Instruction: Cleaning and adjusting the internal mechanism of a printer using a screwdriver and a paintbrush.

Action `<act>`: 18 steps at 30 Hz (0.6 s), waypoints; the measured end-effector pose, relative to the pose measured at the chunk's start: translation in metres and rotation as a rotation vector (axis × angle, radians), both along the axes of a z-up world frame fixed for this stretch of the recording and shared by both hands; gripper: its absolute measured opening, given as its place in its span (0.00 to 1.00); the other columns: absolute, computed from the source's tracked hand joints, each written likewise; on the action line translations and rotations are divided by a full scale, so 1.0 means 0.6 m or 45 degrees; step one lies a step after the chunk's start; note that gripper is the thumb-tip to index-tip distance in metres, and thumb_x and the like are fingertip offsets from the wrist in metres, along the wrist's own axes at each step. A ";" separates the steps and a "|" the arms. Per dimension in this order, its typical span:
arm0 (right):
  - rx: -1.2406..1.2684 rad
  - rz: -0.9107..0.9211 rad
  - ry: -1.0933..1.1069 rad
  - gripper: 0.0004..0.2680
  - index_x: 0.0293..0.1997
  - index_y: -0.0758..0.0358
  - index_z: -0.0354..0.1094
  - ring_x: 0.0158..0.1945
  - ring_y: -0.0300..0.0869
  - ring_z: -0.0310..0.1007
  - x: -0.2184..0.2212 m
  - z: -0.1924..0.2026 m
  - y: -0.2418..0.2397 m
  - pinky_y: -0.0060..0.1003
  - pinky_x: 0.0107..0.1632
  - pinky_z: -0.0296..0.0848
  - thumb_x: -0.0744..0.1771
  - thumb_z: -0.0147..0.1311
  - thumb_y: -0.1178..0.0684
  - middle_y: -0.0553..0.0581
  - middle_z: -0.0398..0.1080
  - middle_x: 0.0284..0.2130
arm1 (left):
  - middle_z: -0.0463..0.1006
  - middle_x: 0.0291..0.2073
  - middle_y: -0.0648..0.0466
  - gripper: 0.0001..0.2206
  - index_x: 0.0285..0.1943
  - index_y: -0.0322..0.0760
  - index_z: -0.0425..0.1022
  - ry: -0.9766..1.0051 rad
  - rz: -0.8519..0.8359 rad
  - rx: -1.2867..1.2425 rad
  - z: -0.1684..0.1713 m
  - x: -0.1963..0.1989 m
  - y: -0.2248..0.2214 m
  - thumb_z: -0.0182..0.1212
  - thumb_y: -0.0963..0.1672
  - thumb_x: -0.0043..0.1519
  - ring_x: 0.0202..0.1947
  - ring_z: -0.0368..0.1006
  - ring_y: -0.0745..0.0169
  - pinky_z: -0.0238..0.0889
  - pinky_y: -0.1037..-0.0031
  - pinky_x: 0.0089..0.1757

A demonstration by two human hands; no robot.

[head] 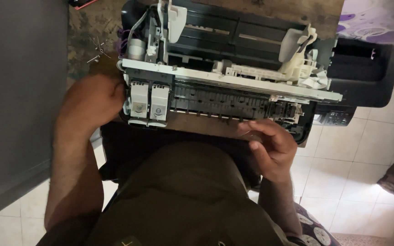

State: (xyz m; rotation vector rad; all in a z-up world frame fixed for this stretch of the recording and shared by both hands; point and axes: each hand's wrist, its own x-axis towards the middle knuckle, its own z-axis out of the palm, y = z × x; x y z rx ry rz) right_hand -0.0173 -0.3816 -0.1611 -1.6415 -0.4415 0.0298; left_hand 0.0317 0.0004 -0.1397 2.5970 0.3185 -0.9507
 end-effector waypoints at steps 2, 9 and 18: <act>0.015 0.035 -0.002 0.11 0.59 0.67 0.65 0.53 0.46 0.80 0.000 -0.002 -0.001 0.36 0.55 0.85 0.71 0.54 0.55 0.63 0.75 0.48 | 0.64 0.17 0.49 0.22 0.26 0.33 0.71 -0.013 -0.025 0.029 -0.003 -0.003 -0.003 0.45 0.46 0.73 0.20 0.61 0.54 0.52 0.60 0.27; 0.064 0.142 0.090 0.13 0.52 0.84 0.68 0.45 0.61 0.82 0.009 -0.006 0.021 0.53 0.47 0.81 0.65 0.58 0.63 0.75 0.74 0.42 | 0.76 0.19 0.36 0.24 0.29 0.26 0.79 -0.213 -0.077 -0.004 -0.041 -0.019 0.016 0.48 0.49 0.71 0.23 0.74 0.37 0.67 0.54 0.27; -0.216 0.247 0.212 0.17 0.60 0.74 0.69 0.48 0.52 0.81 0.006 0.022 0.041 0.46 0.49 0.80 0.65 0.60 0.57 0.67 0.77 0.47 | 0.73 0.15 0.39 0.24 0.24 0.27 0.78 -0.274 -0.081 0.078 -0.065 -0.010 0.022 0.53 0.50 0.67 0.20 0.72 0.38 0.64 0.55 0.23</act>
